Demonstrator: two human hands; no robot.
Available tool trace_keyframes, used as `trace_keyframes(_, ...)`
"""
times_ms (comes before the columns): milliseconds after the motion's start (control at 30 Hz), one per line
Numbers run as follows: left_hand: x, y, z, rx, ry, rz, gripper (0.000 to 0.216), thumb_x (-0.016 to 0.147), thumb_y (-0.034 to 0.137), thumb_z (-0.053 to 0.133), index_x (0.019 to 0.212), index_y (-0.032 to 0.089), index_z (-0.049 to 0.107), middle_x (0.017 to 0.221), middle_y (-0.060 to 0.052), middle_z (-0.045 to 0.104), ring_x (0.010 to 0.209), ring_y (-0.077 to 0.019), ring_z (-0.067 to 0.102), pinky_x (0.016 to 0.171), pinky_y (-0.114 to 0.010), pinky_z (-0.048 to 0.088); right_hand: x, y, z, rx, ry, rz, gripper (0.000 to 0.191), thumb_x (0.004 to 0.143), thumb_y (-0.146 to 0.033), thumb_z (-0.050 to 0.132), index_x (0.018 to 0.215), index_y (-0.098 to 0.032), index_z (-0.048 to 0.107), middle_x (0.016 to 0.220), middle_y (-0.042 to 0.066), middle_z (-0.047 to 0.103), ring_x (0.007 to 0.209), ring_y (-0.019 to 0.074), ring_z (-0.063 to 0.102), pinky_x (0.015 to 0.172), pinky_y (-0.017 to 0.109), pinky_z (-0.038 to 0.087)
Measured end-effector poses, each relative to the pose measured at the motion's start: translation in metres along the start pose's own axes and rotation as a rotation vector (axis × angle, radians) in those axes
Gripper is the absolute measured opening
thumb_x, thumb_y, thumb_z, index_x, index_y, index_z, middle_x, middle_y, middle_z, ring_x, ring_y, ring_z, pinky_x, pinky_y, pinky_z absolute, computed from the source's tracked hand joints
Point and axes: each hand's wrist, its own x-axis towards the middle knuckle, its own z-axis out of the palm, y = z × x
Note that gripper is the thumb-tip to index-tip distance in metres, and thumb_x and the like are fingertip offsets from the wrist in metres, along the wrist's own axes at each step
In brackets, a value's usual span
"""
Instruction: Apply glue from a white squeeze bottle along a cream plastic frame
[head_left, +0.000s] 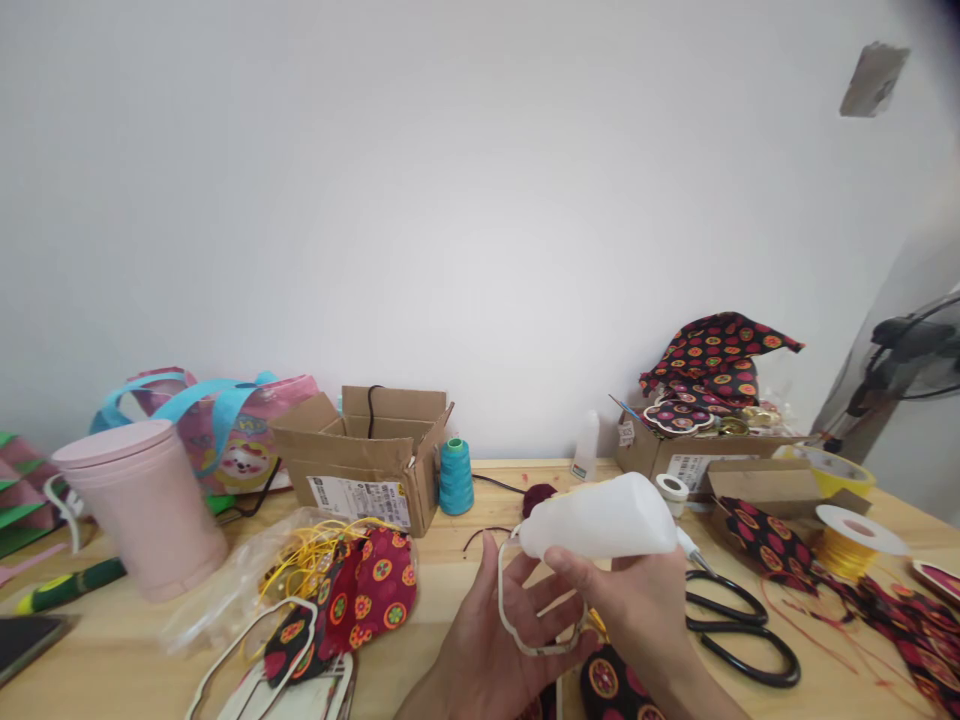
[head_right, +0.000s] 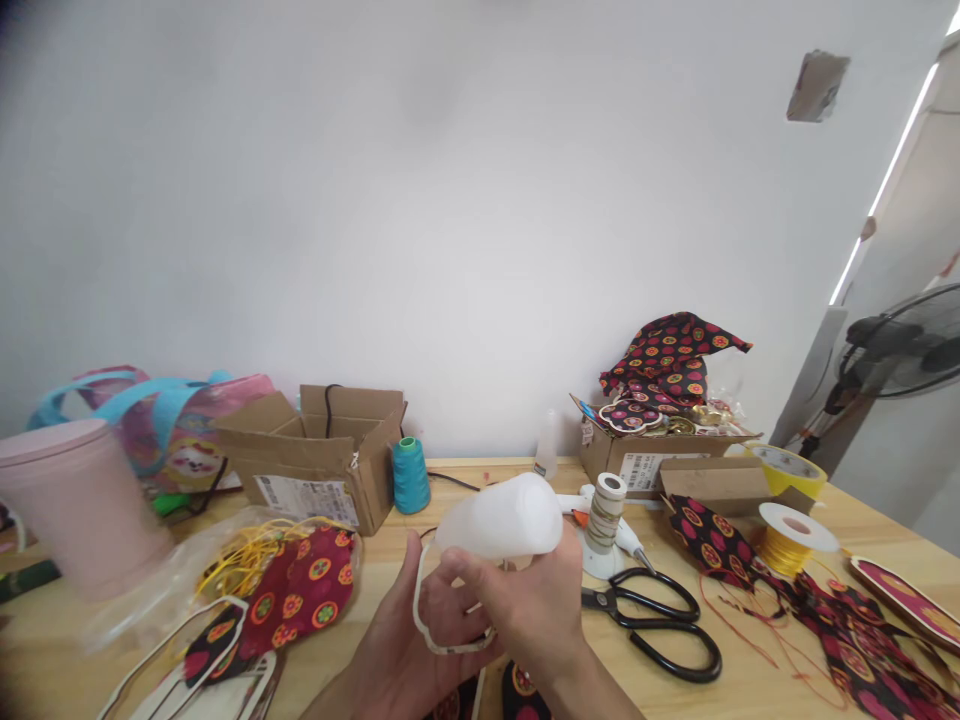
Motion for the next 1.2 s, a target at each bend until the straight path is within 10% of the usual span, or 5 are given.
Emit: trace_keyframes(1200,0.003,0.007,-0.007,0.070,-0.034,0.023,0.059,0.078,0.059,0.032,0.110,0.015,0.055,0.106,-0.014,0.062,0.099,-0.0256,0.055,0.084,-0.037,0.036,0.018,0.012,-0.042,-0.199,0.112,-0.221,0.031,0.048,-0.029,0.076,0.071,-0.013,0.064,0.067,0.010,0.070,0.058,0.0242,0.065,0.054,0.032,0.056)
